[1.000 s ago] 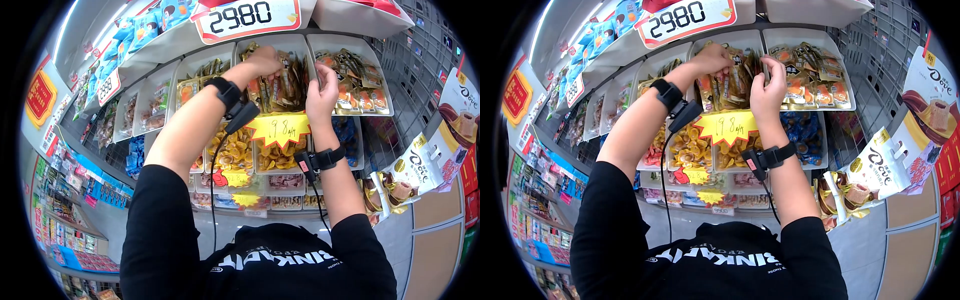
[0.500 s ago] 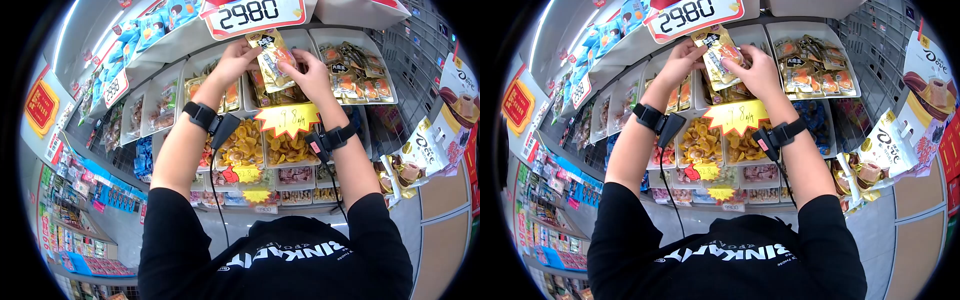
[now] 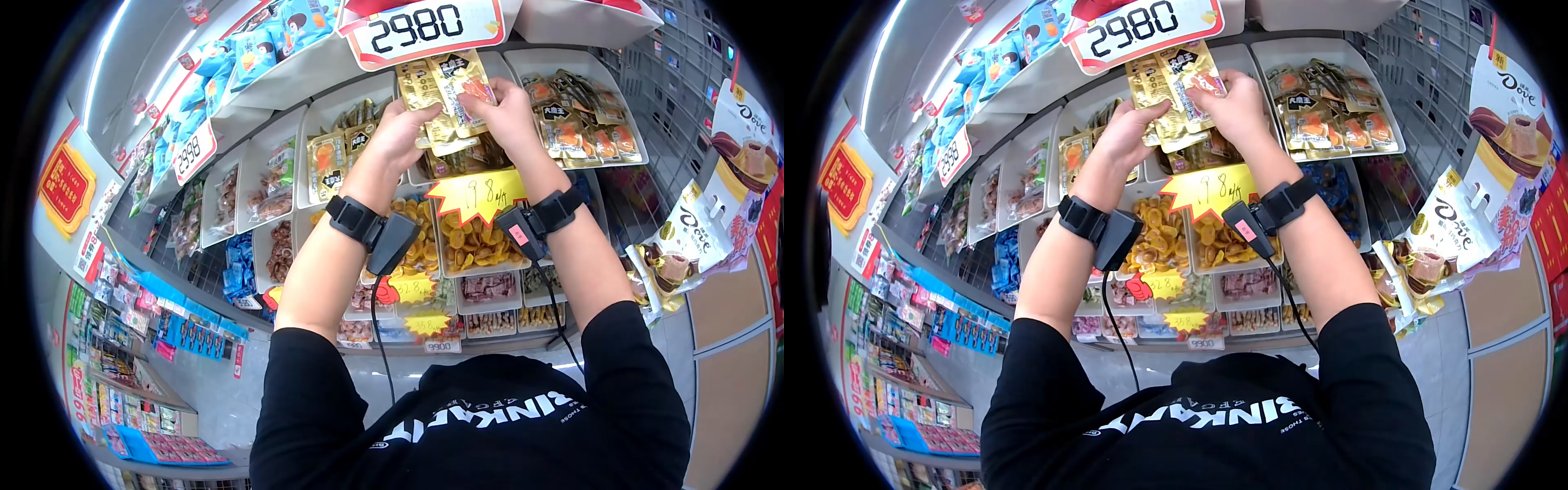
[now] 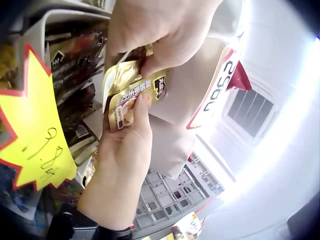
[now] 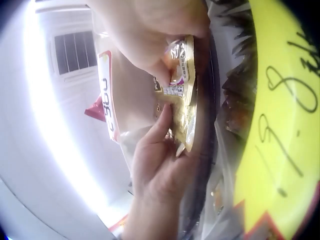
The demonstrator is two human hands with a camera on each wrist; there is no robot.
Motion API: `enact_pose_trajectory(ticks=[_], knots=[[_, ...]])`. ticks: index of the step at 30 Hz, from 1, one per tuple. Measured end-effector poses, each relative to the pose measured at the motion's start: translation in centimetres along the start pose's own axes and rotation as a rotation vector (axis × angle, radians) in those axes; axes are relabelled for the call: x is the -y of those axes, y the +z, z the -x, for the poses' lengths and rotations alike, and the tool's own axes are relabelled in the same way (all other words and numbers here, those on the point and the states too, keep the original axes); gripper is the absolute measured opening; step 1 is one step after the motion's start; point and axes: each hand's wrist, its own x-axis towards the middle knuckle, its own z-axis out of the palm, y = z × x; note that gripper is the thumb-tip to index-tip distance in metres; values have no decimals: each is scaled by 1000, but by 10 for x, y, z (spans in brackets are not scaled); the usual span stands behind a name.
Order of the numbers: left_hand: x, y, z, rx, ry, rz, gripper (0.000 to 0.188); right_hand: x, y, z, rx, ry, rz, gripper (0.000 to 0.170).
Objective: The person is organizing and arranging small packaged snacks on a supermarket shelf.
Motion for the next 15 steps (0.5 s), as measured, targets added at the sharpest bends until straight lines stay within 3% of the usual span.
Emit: enact_pose_trajectory(ticks=[2,4,5,12,14,15], knots=[[0,0,2,-157,60,-94,27,-5,0,-1,-12,-42,169,50],[2,0,4,-172,77,-102,26,-2,3,4,-148,-137,283,57],[2,-1,5,-168,100,-96,27,-4,2,1,-80,-126,243,60],[5,-2,4,-211,177,-100,28,-2,13,2,84,-72,61,57],[3,-4,3,-251,180,-186,26,2,13,9,107,-186,345,58],[2,-6,3,-287,180,-275,24,5,10,10,101,-148,382,47]])
